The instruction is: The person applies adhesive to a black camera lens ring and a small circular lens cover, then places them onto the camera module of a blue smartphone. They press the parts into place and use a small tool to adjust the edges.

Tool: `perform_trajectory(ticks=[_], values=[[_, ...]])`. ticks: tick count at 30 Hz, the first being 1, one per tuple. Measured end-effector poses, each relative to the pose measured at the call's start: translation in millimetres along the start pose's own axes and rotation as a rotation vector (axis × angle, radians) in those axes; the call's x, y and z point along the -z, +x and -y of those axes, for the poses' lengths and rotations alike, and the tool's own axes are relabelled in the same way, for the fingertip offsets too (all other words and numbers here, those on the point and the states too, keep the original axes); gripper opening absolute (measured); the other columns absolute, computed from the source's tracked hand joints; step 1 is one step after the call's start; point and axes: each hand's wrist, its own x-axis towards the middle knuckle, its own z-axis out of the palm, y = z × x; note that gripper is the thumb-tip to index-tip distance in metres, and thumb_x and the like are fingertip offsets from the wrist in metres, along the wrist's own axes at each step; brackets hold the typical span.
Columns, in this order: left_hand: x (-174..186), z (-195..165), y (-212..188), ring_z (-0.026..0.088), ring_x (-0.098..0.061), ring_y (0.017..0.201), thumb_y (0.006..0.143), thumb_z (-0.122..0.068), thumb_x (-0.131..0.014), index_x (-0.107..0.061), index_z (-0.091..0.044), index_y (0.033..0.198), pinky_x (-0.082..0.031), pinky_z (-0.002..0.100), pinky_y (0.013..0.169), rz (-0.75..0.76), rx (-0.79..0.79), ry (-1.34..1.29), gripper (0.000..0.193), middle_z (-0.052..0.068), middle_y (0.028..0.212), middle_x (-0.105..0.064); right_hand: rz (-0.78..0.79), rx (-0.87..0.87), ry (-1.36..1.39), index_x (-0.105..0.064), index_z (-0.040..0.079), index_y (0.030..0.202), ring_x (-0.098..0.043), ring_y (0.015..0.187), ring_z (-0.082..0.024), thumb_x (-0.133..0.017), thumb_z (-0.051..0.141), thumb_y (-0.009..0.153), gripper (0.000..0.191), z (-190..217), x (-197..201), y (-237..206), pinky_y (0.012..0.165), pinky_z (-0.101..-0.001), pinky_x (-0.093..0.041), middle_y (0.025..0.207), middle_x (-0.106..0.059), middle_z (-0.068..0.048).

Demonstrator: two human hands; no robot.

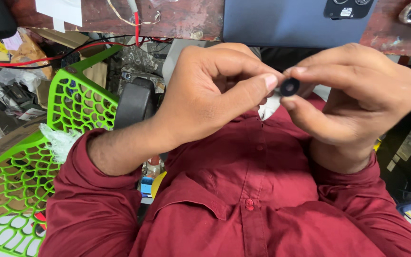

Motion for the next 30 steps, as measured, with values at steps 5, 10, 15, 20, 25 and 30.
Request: perform_trajectory(ticks=[5, 10, 15, 20, 25, 30], values=[[-2.6, -8.4, -0.2, 0.007, -0.069, 0.081, 0.103, -0.004, -0.075, -0.076, 0.001, 0.105, -0.053, 0.02, 0.068, 0.012, -0.08, 0.047, 0.006, 0.005, 0.096, -0.071, -0.032, 0.016, 0.068, -0.068, -0.009, 0.097, -0.074, 0.077, -0.029, -0.085, -0.001, 0.073, 0.031, -9.0, 3.5, -7.0, 0.063, -0.0288, -0.058, 0.087, -0.069, -0.024], [-2.7, -20.9, 0.9, 0.021, -0.07, 0.087, 0.097, -0.003, -0.084, -0.072, -0.003, 0.112, -0.057, 0.03, 0.076, -0.066, -0.536, 0.565, 0.019, 0.007, 0.104, -0.069, -0.026, -0.151, 0.207, -0.069, -0.009, 0.106, -0.073, 0.078, -0.023, -0.083, 0.003, 0.081, 0.031, -10.3, 9.3, -17.4, 0.068, -0.0256, -0.059, 0.096, -0.07, -0.022], [5.7, -24.7, 6.9, 0.025, -0.067, 0.099, 0.097, -0.001, -0.081, -0.069, -0.002, 0.124, -0.056, 0.035, 0.086, 0.053, -0.743, 0.72, 0.03, 0.008, 0.115, -0.065, 0.037, -0.387, 0.588, -0.069, -0.009, 0.108, -0.072, 0.077, -0.016, -0.08, 0.007, 0.086, 0.03, -14.6, 11.1, -18.0, 0.068, -0.0211, -0.06, 0.098, -0.071, -0.018], [-0.4, -21.4, 4.4, 0.026, -0.067, 0.095, 0.099, -0.004, -0.08, -0.071, 0.0, 0.112, -0.055, 0.035, 0.083, 0.048, -0.53, 0.579, 0.016, 0.011, 0.104, -0.067, 0.122, -0.56, 0.831, -0.07, -0.012, 0.105, -0.072, 0.074, -0.018, -0.076, 0.002, 0.087, 0.024, -15.7, 12.3, -12.9, 0.067, -0.0227, -0.06, 0.099, -0.072, -0.022], [-4.2, -14.8, -1.2, 0.008, -0.07, 0.08, 0.106, -0.006, -0.073, -0.075, 0.004, 0.102, -0.057, 0.021, 0.073, 0.029, 0.1, -0.211, 0.011, 0.008, 0.089, -0.073, 0.061, -0.709, 0.962, -0.074, -0.012, 0.095, -0.073, 0.064, -0.02, -0.075, 0.003, 0.079, 0.022, -16.5, 10.2, -10.9, 0.06, -0.0262, -0.059, 0.086, -0.074, -0.022], [-2.7, -8.3, -2.0, 0.007, -0.065, 0.07, 0.103, -0.007, -0.074, -0.073, 0.008, 0.096, -0.051, 0.021, 0.065, -0.024, 0.217, -0.42, 0.016, 0.008, 0.08, -0.072, 0.157, -0.364, 0.219, -0.07, -0.011, 0.105, -0.069, 0.076, -0.022, -0.084, -0.005, 0.083, 0.027, -12.2, 17.1, -11.3, 0.068, -0.0248, -0.053, 0.093, -0.071, -0.021]])
